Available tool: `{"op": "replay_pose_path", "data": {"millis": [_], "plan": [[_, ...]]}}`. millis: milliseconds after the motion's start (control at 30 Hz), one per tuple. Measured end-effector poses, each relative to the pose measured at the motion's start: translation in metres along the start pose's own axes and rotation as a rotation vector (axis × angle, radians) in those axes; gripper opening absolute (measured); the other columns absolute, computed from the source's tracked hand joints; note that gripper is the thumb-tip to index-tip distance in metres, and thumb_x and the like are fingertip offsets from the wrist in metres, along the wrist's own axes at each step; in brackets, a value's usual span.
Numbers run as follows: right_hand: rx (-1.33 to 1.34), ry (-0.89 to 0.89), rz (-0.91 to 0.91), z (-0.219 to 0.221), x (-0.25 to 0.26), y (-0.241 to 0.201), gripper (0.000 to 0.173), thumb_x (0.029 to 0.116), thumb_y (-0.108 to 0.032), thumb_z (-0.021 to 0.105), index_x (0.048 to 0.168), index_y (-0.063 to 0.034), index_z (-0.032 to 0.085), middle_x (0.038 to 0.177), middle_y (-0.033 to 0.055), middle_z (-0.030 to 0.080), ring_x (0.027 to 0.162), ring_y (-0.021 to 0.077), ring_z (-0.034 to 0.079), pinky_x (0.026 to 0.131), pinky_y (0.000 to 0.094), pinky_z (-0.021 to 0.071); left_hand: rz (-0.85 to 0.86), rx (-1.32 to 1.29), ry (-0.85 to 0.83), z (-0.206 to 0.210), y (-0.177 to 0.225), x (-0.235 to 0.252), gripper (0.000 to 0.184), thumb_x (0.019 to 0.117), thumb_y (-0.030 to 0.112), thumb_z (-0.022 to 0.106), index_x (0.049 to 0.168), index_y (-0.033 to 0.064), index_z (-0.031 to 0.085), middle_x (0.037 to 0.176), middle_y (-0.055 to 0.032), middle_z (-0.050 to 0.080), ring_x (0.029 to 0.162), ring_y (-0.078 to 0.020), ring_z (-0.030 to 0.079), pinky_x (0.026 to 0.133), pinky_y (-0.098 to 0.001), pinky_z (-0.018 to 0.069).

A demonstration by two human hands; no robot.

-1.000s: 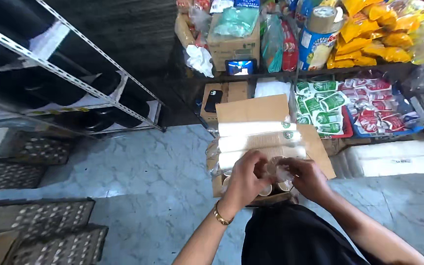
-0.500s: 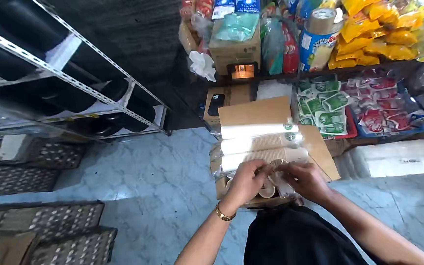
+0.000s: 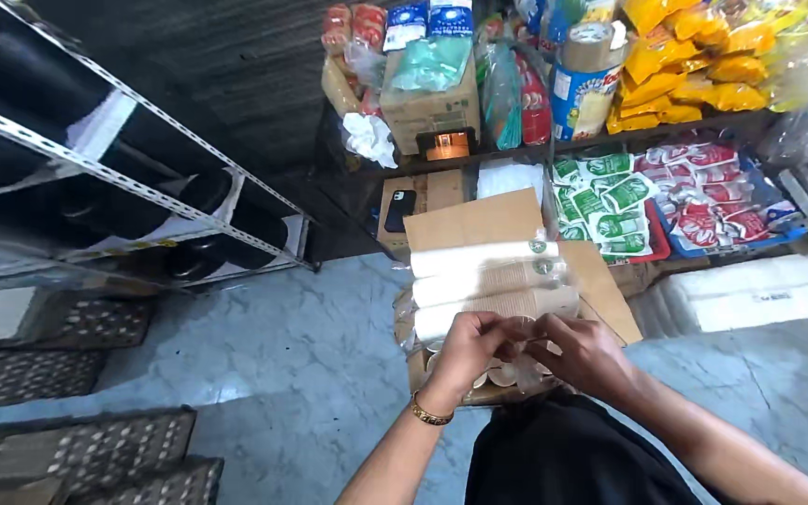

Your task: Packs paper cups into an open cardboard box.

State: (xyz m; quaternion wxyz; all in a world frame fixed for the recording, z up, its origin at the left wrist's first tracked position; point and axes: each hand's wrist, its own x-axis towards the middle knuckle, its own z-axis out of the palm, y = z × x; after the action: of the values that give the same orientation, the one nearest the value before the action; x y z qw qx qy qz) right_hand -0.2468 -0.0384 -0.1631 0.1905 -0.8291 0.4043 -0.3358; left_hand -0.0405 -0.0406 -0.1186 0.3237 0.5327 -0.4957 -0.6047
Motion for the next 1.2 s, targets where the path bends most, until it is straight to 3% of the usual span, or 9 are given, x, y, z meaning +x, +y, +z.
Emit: {"op": "replay_pose_path", "data": {"millis": [100,200,367,567,667,767,833,967,1200], "plan": [[0.16,-0.26,0.059,-0.019,0.007,0.003,0.028,0.0995,-0.034,0.062,0.095,-0.0083,0.071,0.084,0.0063,0.071,0.075,0.0201,0.07,0.068,0.0442,0.0591,0.031,0.105,-0.055,-0.003,0.001,-0.002,0.01,0.0928,0.006,0.072,0.1,-0.0014,0.071,0.087,-0.0044,0.073,0.073,-0.0119,0.071,0.071,-0.0292,0.0623],[0.298,-0.36,0.141,-0.026,0.011,0.007,0.029,0.1031,-0.03,0.056,0.096,-0.006,0.071,0.075,0.0052,0.066,0.067,0.0157,0.064,0.065,0.0384,0.0555,0.018,0.252,-0.123,-0.007,0.004,-0.003,0.016,0.0897,0.005,0.075,0.104,-0.0002,0.071,0.093,-0.0045,0.074,0.075,-0.0121,0.072,0.073,-0.0295,0.0627],[0.401,-0.248,0.261,-0.026,0.02,-0.007,0.029,0.104,-0.027,0.054,0.092,-0.0062,0.069,0.067,0.0004,0.058,0.057,0.0073,0.053,0.055,0.0276,0.0463,0.01,0.422,-0.131,-0.004,0.007,-0.001,0.015,0.0895,0.009,0.075,0.104,0.0043,0.072,0.094,-0.0017,0.075,0.076,-0.0109,0.072,0.074,-0.0307,0.0631],[0.211,-0.3,0.18,-0.023,0.022,-0.019,0.03,0.1032,-0.029,0.054,0.096,-0.0047,0.07,0.077,0.0082,0.067,0.071,0.0211,0.067,0.067,0.0427,0.0567,0.108,0.52,-0.104,-0.002,0.0,0.001,0.013,0.0932,0.014,0.071,0.104,0.0064,0.074,0.088,0.0,0.075,0.072,-0.0078,0.071,0.073,-0.0291,0.0625],[0.218,-0.321,0.136,-0.028,0.019,-0.016,0.033,0.1047,-0.034,0.053,0.097,-0.0076,0.071,0.079,0.0058,0.067,0.071,0.0184,0.066,0.067,0.041,0.0567,0.241,0.553,-0.088,-0.003,-0.008,0.0,0.011,0.0921,0.012,0.07,0.1,0.0059,0.075,0.085,-0.0001,0.074,0.071,-0.0079,0.07,0.072,-0.0303,0.0613],[0.269,-0.415,0.197,-0.044,0.022,-0.009,0.043,0.1084,-0.039,0.044,0.095,-0.0084,0.071,0.077,0.0045,0.067,0.071,0.0173,0.066,0.068,0.0426,0.0563,0.296,0.492,-0.133,-0.01,-0.011,0.001,0.01,0.093,0.006,0.067,0.099,0.004,0.075,0.086,-0.0007,0.075,0.072,-0.0071,0.07,0.072,-0.028,0.0614],[0.269,-0.403,0.244,-0.045,0.024,-0.001,0.039,0.1101,-0.035,0.041,0.105,-0.01,0.071,0.082,0.0025,0.07,0.074,0.0134,0.069,0.072,0.0386,0.0593,0.304,0.425,-0.171,-0.015,-0.013,0.002,0.01,0.0935,0.004,0.066,0.098,0.0029,0.075,0.086,-0.0008,0.076,0.072,-0.0061,0.071,0.071,-0.0262,0.0622],[0.404,-0.366,0.208,-0.033,0.026,0.007,0.026,0.1069,-0.025,0.053,0.117,-0.0093,0.071,0.101,0.0046,0.072,0.081,0.0103,0.07,0.075,0.0299,0.0617,0.355,0.406,-0.202,-0.02,-0.013,0.005,0.009,0.0924,0.002,0.066,0.096,0.001,0.074,0.086,-0.0018,0.075,0.073,-0.0053,0.071,0.072,-0.0247,0.0618],[0.393,-0.143,0.074,-0.012,0.017,0.002,0.019,0.1026,-0.019,0.061,0.107,-0.0097,0.077,0.104,0.004,0.074,0.082,0.007,0.07,0.075,0.0239,0.0603,0.444,0.383,-0.171,-0.022,-0.018,0.011,0.007,0.089,-0.001,0.068,0.091,0.0,0.074,0.081,-0.0009,0.074,0.071,-0.0017,0.068,0.069,-0.0211,0.0589]]}}
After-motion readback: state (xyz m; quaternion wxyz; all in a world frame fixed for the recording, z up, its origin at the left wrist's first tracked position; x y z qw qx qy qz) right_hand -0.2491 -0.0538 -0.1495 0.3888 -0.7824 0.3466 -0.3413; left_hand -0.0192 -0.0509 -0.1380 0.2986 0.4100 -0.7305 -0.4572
